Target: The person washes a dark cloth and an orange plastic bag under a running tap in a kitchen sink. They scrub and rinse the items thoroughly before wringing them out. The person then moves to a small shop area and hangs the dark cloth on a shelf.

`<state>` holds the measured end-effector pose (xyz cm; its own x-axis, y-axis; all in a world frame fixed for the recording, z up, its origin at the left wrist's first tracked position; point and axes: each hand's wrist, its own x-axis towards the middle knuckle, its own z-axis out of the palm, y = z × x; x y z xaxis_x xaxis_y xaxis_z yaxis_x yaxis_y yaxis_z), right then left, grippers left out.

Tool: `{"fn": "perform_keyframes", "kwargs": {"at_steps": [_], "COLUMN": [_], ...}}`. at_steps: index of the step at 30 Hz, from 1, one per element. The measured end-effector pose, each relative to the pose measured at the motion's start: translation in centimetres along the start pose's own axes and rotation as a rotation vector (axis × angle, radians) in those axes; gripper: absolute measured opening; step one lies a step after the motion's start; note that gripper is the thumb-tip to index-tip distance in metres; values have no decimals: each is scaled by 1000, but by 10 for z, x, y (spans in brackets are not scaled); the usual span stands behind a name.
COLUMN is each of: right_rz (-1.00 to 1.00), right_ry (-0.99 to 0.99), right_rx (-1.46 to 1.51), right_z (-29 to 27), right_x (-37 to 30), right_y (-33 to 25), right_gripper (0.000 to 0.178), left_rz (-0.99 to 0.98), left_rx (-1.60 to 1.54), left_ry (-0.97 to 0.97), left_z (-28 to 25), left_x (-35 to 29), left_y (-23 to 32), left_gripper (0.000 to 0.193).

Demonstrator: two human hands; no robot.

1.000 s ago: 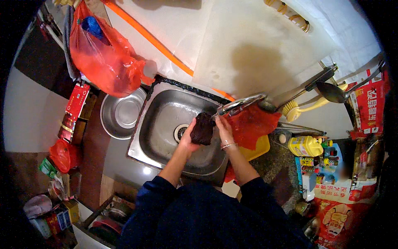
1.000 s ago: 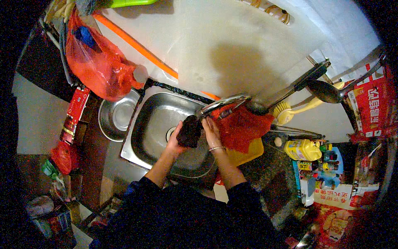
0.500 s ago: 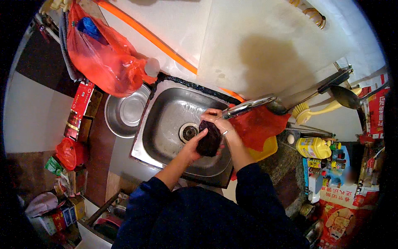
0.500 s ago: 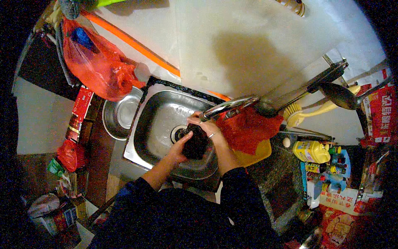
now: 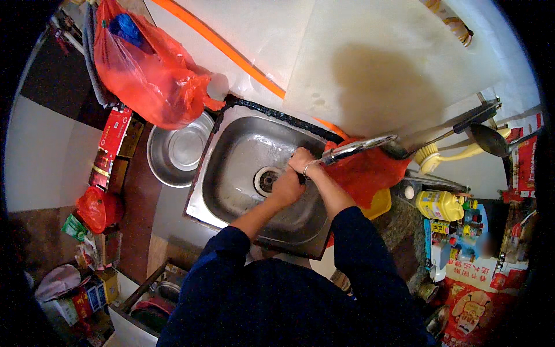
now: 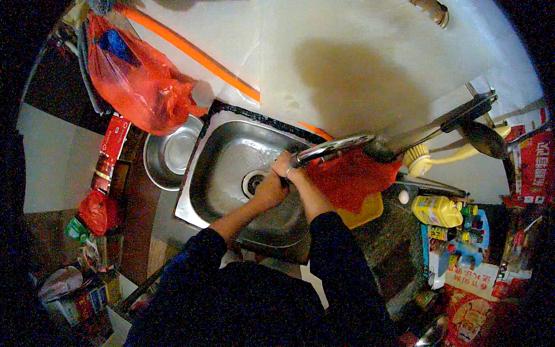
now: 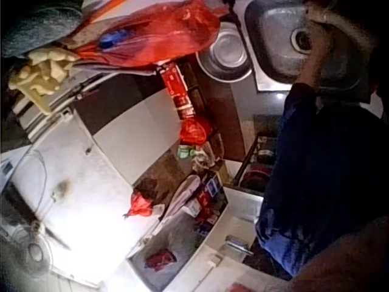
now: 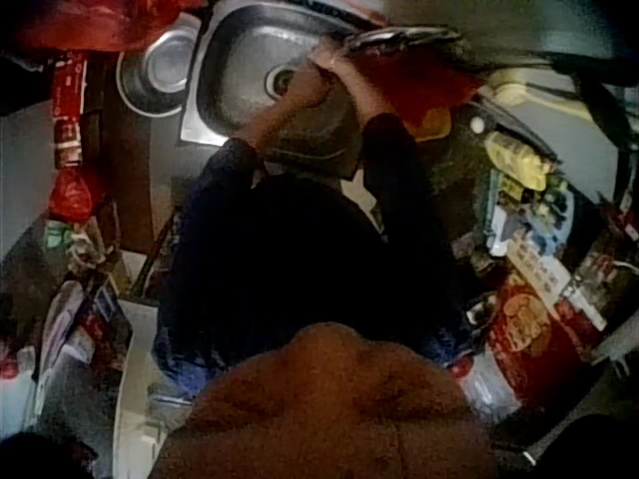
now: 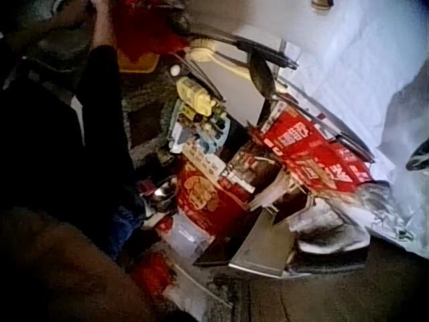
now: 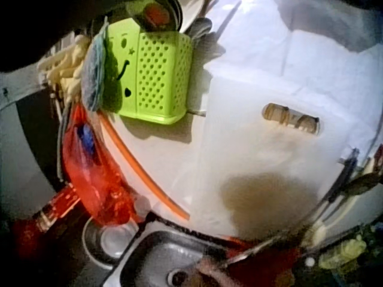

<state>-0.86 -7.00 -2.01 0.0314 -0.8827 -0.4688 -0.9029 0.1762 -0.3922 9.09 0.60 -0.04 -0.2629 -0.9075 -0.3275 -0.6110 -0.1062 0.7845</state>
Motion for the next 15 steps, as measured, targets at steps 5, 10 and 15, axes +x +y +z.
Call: {"fn": "perform_keyframes", "kwargs": {"at_steps": [5,10,15], "right_rz": [9,-210,-217], "right_ry": [52,-89,-309], "right_rx": [39,953,1545], "right_z": [3,-18,-12], "right_x": [-12,-33,-42], "right_y": [5,6,27], "right_gripper": [47,66,56], "left_rz": [7,-237,-393], "left_rx": [137,-895,-1415], "left_ry": [-175,-443,-708], "left_z": [-1,-36,-51], "left_x": [1,-1,-9], "left_y": [-8,-21,-12], "left_gripper": [56,39,45]}}
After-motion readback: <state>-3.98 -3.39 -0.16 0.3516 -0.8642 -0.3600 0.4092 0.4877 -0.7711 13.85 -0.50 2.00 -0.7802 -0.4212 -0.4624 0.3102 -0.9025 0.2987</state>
